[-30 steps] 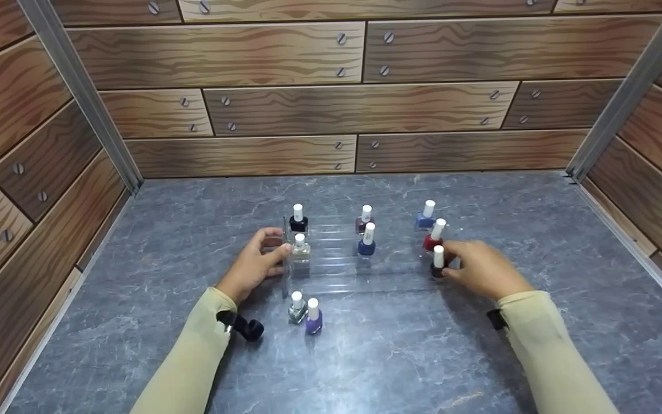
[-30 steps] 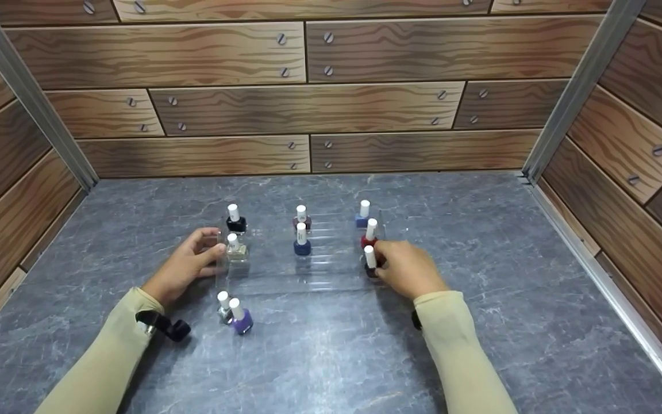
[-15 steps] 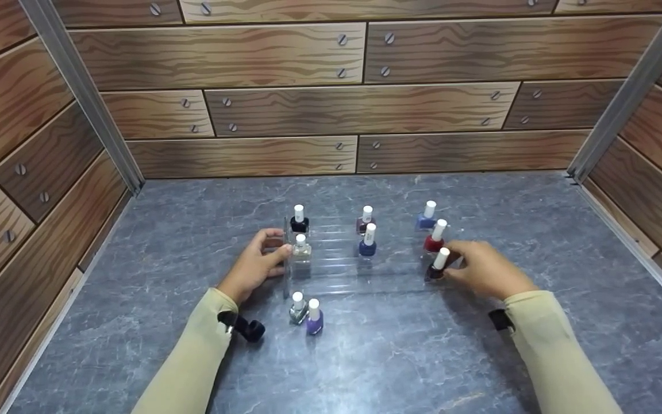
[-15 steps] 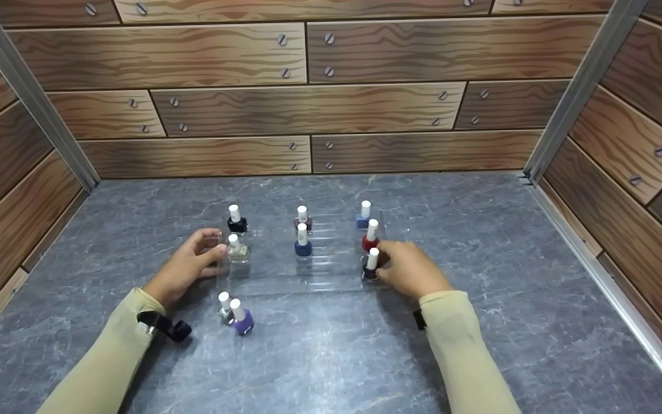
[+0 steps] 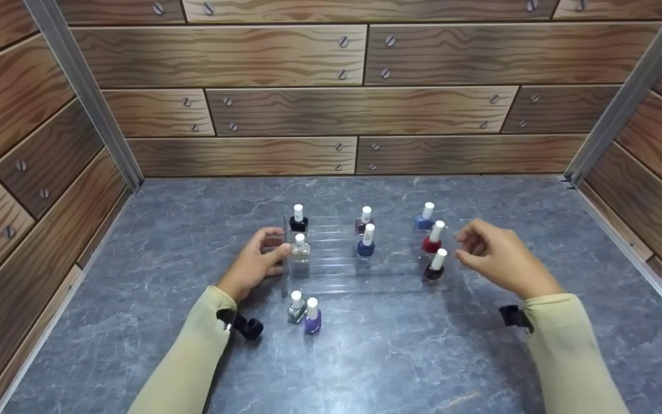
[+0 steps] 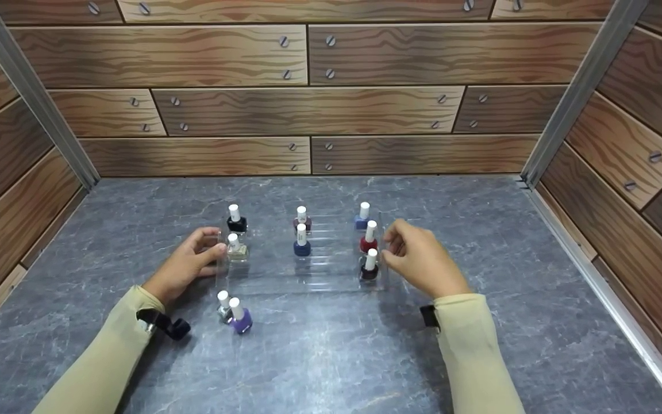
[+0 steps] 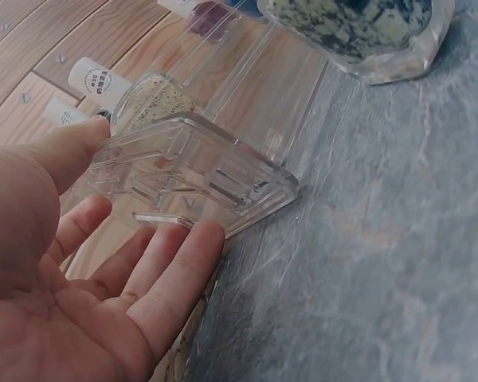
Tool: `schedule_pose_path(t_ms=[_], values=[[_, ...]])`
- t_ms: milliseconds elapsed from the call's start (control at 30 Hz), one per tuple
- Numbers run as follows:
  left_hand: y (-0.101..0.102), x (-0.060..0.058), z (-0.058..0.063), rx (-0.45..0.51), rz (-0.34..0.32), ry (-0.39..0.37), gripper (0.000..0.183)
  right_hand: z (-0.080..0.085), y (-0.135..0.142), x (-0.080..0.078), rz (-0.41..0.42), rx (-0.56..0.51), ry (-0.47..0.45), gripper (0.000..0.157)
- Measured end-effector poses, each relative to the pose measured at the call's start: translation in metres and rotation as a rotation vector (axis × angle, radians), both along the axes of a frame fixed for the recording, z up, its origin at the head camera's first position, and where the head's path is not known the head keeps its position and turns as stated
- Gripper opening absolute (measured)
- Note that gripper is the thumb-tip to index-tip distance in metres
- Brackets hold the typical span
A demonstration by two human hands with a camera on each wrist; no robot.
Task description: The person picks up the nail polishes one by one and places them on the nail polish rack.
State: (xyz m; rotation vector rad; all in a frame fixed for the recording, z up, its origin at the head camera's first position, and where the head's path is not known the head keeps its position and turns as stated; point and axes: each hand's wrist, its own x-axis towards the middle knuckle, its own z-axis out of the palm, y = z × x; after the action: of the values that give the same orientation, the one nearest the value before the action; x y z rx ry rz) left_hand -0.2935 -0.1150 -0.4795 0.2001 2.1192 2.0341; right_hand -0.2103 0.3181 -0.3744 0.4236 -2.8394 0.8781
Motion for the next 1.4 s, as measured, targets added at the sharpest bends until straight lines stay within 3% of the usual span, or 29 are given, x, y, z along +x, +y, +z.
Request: schedule_pose_path(t_ms=[133,267,567,767,1400], values=[[0.0,-0.001,-0.001,-0.008,-0.002,-0.002,0.048,0.001,-0.006,0.002,-0.009,-0.032,0.149,0.009],[-0.001,-0.001,-0.002,-0.009,-0.002,-0.006,0.048,0.0,-0.015,0.002,0.004,-0.042,0.227,0.006],[0.001,-0.002,-0.005,-0.003,0.003,-0.007,0.048,-0.005,-0.025,0.004,0.089,-0.06,0.237,0.008],[0.001,-0.001,-0.003,-0.018,0.018,0.002,0.046,-0.009,-0.029,0.001,0.125,-0.048,0.173,0.008],[0.002,0.001,0.001,-0.006,0.03,0.001,0.044,-0.006,-0.026,0.002,0.057,-0.059,0.155,0.003]])
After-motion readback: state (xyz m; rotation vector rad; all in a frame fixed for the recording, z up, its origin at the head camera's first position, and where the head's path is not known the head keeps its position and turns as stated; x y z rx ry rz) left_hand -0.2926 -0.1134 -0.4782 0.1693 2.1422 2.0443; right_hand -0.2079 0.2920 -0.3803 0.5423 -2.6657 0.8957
